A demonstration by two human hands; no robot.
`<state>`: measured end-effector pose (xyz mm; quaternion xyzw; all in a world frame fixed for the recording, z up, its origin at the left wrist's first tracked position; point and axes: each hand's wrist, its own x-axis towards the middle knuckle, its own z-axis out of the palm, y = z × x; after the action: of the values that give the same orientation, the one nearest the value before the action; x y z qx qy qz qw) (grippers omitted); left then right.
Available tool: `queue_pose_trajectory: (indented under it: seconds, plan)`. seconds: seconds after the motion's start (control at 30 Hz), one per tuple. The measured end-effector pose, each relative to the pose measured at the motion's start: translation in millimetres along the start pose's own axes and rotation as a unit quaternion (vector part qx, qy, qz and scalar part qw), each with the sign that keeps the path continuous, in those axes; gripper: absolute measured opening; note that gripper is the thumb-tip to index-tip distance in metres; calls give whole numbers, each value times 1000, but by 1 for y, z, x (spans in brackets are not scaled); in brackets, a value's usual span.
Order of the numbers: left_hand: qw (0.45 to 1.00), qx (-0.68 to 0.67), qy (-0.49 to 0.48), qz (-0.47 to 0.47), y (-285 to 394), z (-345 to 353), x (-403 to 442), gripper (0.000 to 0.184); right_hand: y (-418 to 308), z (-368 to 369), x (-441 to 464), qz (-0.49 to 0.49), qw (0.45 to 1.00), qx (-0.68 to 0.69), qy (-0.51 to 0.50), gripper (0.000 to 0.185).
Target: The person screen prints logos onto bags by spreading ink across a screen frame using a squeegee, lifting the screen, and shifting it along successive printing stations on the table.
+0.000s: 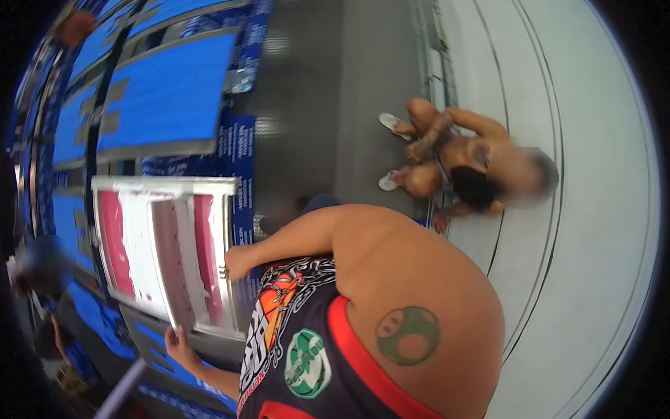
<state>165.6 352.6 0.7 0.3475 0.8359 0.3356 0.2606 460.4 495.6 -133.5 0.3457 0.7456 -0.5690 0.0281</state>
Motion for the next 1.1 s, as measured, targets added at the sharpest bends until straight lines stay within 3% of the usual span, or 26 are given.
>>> queue_pose_trajectory:
  seconds: [0.03, 0.13, 0.17, 0.27, 0.37, 0.43, 0.5, 0.63, 0.77, 0.9, 1.0, 1.07, 1.1]
  plan:
    - [1000, 13, -17, 3, 4, 0, -1, 35, 2, -10, -8, 12, 1000, 13, 18, 37]
    - [997, 70, -34, -7, 19, -1, 1, 35, -16, -56, -34, -39, 998, -23, -53, 31]
    - [996, 71, -58, -3, 16, -4, 4, 35, 0, -50, -27, -78, 996, 32, 7, 42]
    - [990, 97, -98, 0, 12, -15, 15, 34, 7, -85, -47, -85, 958, 274, 2, 47]
    - [987, 124, -104, -9, 15, -12, 18, 33, 20, -114, -79, -158, 871, 465, 39, 37]
    - [986, 117, -122, -7, 17, -15, 19, 32, 27, -132, -100, -192, 807, 551, 90, 44]
    - [986, 113, -121, -7, 16, -14, 20, 32, 33, -155, -127, -180, 681, 707, 64, 26]
    - [986, 91, -137, 16, 5, -19, 26, 25, 57, -178, -158, -270, 601, 734, 167, 27]
    - [986, 69, -149, 5, 6, -21, 28, 27, 58, -188, -171, -284, 598, 708, 246, 40]
    - [982, 75, -170, -31, 10, -25, 30, 32, 54, -191, -174, -281, 597, 702, 267, 41]
    - [986, 88, -142, -24, 10, -20, 26, 33, 48, -188, -178, -329, 562, 713, 261, 33]
    - [988, 68, -132, -33, 7, -21, 27, 34, 58, -188, -169, -402, 489, 757, 165, 12]
    - [988, 93, -121, -27, 10, -20, 26, 34, 50, -193, -174, -383, 477, 775, 156, 14]
